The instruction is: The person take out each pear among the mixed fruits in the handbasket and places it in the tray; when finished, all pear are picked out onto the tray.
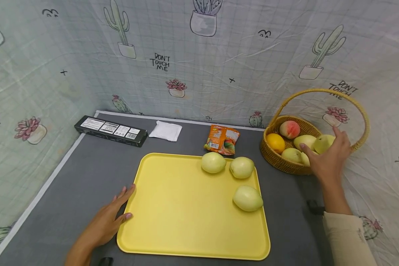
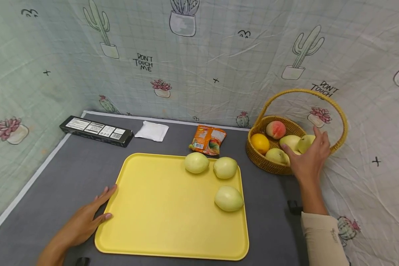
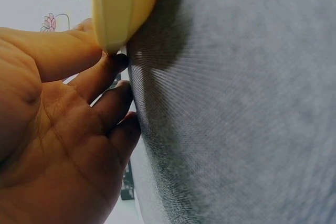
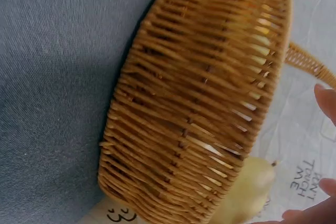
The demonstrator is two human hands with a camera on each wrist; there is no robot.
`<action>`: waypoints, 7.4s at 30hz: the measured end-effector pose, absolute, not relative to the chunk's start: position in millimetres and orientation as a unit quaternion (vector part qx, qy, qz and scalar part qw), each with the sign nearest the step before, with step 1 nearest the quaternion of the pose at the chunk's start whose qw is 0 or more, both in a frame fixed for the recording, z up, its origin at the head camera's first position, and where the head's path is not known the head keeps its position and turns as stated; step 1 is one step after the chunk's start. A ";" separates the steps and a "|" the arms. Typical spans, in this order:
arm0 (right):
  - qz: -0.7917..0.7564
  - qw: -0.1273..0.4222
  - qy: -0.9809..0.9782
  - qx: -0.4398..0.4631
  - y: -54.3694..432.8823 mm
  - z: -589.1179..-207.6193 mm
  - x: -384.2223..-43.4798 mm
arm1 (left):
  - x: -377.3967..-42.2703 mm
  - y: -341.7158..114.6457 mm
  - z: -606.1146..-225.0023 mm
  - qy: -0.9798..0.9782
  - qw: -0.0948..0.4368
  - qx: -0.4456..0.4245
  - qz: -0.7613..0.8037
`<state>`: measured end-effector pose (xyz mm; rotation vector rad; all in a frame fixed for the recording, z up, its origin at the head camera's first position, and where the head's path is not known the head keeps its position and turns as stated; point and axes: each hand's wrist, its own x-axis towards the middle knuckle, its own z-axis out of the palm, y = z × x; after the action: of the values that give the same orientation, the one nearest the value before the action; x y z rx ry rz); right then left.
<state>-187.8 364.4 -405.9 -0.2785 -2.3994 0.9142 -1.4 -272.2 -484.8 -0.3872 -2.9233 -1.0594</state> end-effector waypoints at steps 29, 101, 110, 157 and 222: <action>0.270 0.258 -0.920 -0.122 390.6 -423.9 -224.7 | -1.8 -271.7 -483.1 -0.933 0.011 -0.129 -0.337; 0.382 0.041 -0.898 0.215 172.2 -409.8 -100.0 | -4.0 -271.0 -483.5 -0.933 0.008 -0.130 -0.335; 0.338 -0.010 -0.915 0.220 160.3 -415.9 -97.2 | -3.9 -271.5 -484.4 -0.931 0.014 -0.134 -0.340; 0.309 0.118 -0.936 0.124 255.9 -384.1 -144.1 | -1.6 -272.5 -484.5 -0.931 0.000 -0.126 -0.341; 0.294 0.162 -0.941 0.037 308.7 -361.9 -171.3 | -3.2 -272.8 -485.8 -0.928 0.004 -0.135 -0.347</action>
<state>-171.3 308.7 -361.9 0.1056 -2.6863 0.8398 -3.2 -272.8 -485.8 -0.4230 -2.9080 -1.0857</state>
